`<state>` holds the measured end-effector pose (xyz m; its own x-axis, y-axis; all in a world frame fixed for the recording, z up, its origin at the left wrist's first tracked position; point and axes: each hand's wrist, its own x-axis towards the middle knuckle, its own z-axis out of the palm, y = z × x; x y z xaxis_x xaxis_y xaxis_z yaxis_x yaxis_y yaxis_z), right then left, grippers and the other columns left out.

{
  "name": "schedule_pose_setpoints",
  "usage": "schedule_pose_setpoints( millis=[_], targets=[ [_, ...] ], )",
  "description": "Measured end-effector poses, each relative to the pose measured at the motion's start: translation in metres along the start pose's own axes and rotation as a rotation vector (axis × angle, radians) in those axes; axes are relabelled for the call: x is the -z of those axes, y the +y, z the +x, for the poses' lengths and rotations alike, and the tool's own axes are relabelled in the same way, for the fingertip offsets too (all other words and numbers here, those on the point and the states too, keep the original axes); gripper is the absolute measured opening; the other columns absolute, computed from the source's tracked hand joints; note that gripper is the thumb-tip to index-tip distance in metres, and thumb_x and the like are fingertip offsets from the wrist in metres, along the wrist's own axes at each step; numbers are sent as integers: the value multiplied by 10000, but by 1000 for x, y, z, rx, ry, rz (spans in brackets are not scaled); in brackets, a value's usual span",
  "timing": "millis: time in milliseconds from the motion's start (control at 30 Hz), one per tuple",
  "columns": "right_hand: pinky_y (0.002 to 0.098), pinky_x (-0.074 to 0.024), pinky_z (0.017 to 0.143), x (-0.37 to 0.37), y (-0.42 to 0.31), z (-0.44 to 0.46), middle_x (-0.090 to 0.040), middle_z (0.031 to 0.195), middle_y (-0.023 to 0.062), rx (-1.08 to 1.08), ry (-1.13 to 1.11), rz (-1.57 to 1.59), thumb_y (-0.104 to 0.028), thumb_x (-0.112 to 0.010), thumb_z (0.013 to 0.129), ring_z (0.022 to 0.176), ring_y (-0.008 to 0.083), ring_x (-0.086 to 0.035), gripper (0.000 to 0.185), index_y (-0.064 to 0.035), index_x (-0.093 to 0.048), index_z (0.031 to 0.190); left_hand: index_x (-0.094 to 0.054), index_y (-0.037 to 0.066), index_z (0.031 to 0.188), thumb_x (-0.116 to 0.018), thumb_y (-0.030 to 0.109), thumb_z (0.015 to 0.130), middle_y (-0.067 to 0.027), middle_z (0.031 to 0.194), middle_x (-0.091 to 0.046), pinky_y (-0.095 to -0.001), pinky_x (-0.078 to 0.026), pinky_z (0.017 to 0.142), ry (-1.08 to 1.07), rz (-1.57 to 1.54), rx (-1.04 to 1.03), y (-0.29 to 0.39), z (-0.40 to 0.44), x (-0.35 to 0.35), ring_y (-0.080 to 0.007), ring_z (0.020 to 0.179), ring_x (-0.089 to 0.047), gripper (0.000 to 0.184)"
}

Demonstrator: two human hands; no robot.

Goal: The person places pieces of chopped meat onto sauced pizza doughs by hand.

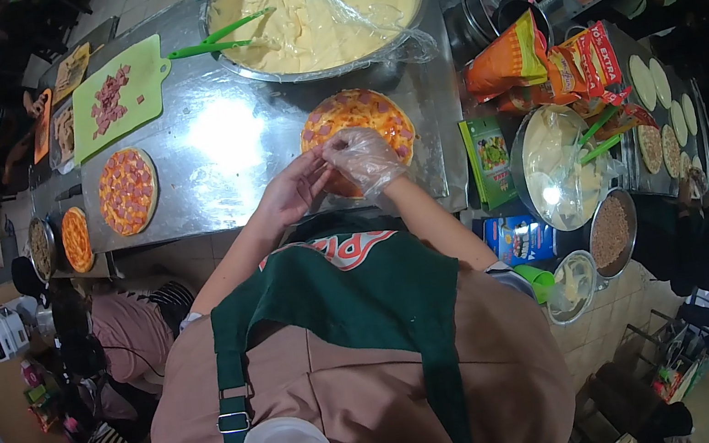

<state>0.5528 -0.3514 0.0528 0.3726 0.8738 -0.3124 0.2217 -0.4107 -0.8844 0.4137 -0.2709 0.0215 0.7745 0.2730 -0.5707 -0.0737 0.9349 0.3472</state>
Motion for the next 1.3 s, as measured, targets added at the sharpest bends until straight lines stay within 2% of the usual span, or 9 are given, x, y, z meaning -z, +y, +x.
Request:
schedule_pose_setpoints(
  millis=[100,167,300,367,500,667,867,1100,1300],
  targets=[
    [336,-432,625,-3,6,4,-585,731,112,-44,-32,114,-221,-550,713,667,251,-562,190,-36,-592,726,-449,20,1112,-471,100,847,-53,997,-524,-193,-455,806,-3,104,-3,-2,-6,-1,-121,920,-532,278],
    [294,-431,596,-9,11,6,-587,700,95,255,62,-215,-197,-563,720,650,181,-569,184,-14,-586,719,-462,20,1073,-493,74,833,-46,960,-534,-175,-458,788,139,57,-7,-5,-3,4,-114,866,-549,247],
    [250,-417,582,-13,3,3,-578,681,58,379,106,-314,-189,-569,737,655,114,-549,185,-6,-582,717,-467,22,1052,-499,79,832,-43,949,-538,-167,-461,776,78,-2,-6,-6,-3,11,-104,845,-555,229],
    [238,-411,593,-10,-8,-1,-577,705,39,-97,-83,288,-196,-565,751,676,92,-528,186,-12,-580,730,-476,22,1043,-502,88,832,-35,945,-542,-160,-463,764,53,15,-27,-6,-4,10,-99,838,-557,223],
    [241,-409,597,-9,14,16,-582,728,42,-102,-53,662,-194,-567,752,662,92,-513,181,-14,-584,767,-489,23,1035,-502,97,834,-34,931,-550,-165,-468,754,76,5,-41,-4,-2,10,-96,843,-556,214],
    [338,-439,739,9,37,52,-600,866,139,44,274,-562,-276,-438,792,816,255,-568,303,-26,-604,833,-510,9,1001,-498,77,829,-51,886,-565,-181,-487,713,233,-60,-62,-3,-6,12,-115,805,-567,185],
    [378,-425,778,15,16,56,-591,896,145,99,206,-925,-290,-396,793,870,297,-544,338,-24,-602,826,-491,0,967,-523,89,818,-54,876,-565,-170,-483,692,254,-57,-75,-3,-6,17,-114,775,-565,177],
    [331,-447,693,-4,0,24,-607,826,138,194,38,-467,-272,-471,767,776,245,-576,274,-42,-616,807,-486,10,953,-539,85,807,-52,866,-563,-168,-478,667,231,-16,-94,-3,-2,16,-108,754,-561,173],
    [289,-437,632,-9,-3,9,-595,693,93,-79,-151,-112,-232,-590,712,653,163,-566,209,-44,-612,802,-481,14,975,-529,96,814,-58,890,-566,-188,-476,693,238,17,-81,-6,2,17,-120,765,-567,187]
  ],
)
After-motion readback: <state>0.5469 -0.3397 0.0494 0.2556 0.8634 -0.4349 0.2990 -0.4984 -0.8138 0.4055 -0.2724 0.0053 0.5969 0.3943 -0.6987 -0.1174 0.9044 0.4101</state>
